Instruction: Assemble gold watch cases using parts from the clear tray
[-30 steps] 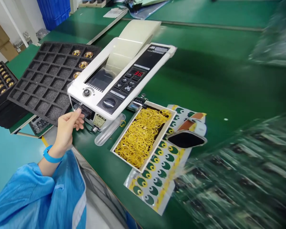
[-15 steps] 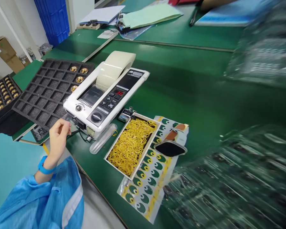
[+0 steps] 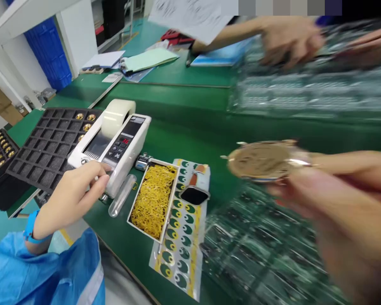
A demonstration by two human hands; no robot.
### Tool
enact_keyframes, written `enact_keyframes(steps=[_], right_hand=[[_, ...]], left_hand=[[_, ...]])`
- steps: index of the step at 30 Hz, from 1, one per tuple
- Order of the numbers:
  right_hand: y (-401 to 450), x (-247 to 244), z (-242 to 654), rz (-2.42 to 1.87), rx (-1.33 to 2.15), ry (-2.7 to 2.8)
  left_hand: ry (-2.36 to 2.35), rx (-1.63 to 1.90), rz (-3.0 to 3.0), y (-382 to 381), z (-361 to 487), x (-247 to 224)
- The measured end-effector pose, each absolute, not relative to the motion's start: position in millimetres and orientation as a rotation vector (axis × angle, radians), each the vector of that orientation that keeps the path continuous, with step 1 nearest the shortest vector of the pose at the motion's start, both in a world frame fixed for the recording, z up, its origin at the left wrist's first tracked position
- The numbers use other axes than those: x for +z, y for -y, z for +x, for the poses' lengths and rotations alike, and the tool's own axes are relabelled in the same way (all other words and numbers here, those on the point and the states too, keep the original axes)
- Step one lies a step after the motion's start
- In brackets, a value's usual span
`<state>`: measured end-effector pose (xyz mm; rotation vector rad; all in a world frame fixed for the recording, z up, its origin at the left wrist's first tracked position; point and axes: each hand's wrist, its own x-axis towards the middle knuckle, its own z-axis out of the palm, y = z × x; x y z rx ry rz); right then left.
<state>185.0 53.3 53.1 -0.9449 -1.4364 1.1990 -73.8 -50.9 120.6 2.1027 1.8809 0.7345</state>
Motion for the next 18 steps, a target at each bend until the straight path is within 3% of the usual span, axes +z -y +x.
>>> enact_keyframes(steps=[4, 8, 18], right_hand=[[-66, 77, 173, -0.678, 1.3, 1.566], [-70, 86, 176, -0.566, 1.473, 1.615], [-65, 94, 189, -0.409, 1.59, 1.512]], left_hand=[[-1.449, 1.1, 1.98, 30, -48, 137], [-1.129, 1.157, 1.883, 3, -14, 140], [-1.139, 1.165, 1.896, -22, 7, 132]])
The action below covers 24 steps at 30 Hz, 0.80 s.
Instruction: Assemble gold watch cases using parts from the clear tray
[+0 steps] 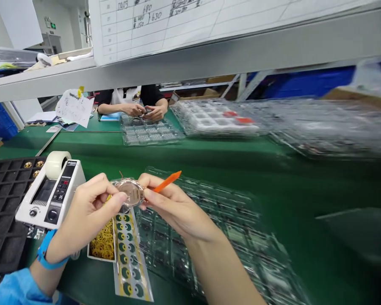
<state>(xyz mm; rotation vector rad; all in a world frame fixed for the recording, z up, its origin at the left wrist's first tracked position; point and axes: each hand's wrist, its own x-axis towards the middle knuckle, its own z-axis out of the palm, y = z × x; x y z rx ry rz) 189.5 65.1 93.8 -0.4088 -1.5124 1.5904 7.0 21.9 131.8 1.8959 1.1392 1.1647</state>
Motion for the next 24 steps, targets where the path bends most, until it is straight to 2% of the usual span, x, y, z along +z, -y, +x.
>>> enact_keyframes(steps=[10, 24], right_hand=[[-63, 94, 191, -0.453, 1.536, 1.604], [-64, 93, 188, -0.57, 1.487, 1.592]], left_hand=[[-1.043, 1.005, 1.973, -26, -3, 134], [-1.178, 1.034, 1.847, -32, 8, 127]])
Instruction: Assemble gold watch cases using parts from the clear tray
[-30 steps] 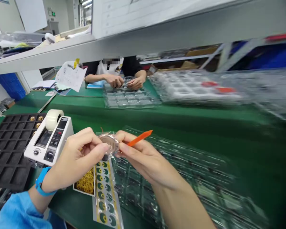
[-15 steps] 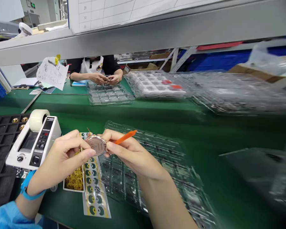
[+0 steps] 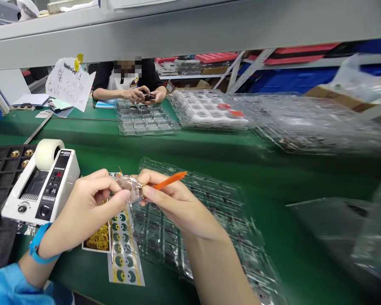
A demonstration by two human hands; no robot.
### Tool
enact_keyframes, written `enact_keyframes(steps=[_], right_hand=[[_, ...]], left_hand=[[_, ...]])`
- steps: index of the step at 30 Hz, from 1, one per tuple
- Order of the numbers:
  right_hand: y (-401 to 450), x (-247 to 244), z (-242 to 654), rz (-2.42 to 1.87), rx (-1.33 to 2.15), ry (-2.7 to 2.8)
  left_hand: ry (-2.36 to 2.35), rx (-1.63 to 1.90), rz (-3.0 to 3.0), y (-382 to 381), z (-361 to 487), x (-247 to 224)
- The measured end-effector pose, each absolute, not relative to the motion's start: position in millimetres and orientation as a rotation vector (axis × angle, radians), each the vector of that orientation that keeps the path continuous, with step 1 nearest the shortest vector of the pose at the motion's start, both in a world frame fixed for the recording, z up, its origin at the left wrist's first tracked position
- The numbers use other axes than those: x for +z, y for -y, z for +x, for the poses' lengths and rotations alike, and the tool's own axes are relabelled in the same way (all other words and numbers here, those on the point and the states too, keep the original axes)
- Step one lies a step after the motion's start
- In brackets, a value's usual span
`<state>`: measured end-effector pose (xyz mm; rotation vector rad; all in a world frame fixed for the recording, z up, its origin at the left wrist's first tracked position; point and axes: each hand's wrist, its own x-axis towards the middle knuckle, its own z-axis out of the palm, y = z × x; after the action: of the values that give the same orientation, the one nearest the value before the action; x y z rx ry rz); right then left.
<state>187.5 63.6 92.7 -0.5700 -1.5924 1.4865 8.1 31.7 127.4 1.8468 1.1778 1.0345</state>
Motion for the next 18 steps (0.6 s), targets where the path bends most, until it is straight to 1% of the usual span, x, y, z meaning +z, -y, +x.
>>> enact_keyframes(steps=[3, 7, 9, 11, 12, 15, 18], right_hand=[[-64, 92, 187, -0.603, 1.473, 1.585], [-68, 88, 188, -0.639, 1.457, 1.543], [-69, 88, 188, -0.635, 1.449, 1.526], [-69, 90, 187, -0.621, 1.457, 1.521], [-67, 92, 185, -0.609, 1.471, 1.52], [-56, 94, 180, -0.584, 1.557, 1.458], [-38, 85, 179, -0.659, 1.635, 1.384]], left_hand=[[-1.317, 1.074, 1.982, -33, 11, 122], [-1.653, 1.064, 2.194, -36, 5, 121], [-1.695, 1.223, 2.253, -37, 1, 122], [-1.532, 1.433, 2.288, -38, 0, 123], [-1.396, 1.484, 2.297, -37, 1, 124], [-1.051, 1.404, 2.296, -32, 7, 124], [-0.969, 1.351, 2.353, -21, 10, 128]])
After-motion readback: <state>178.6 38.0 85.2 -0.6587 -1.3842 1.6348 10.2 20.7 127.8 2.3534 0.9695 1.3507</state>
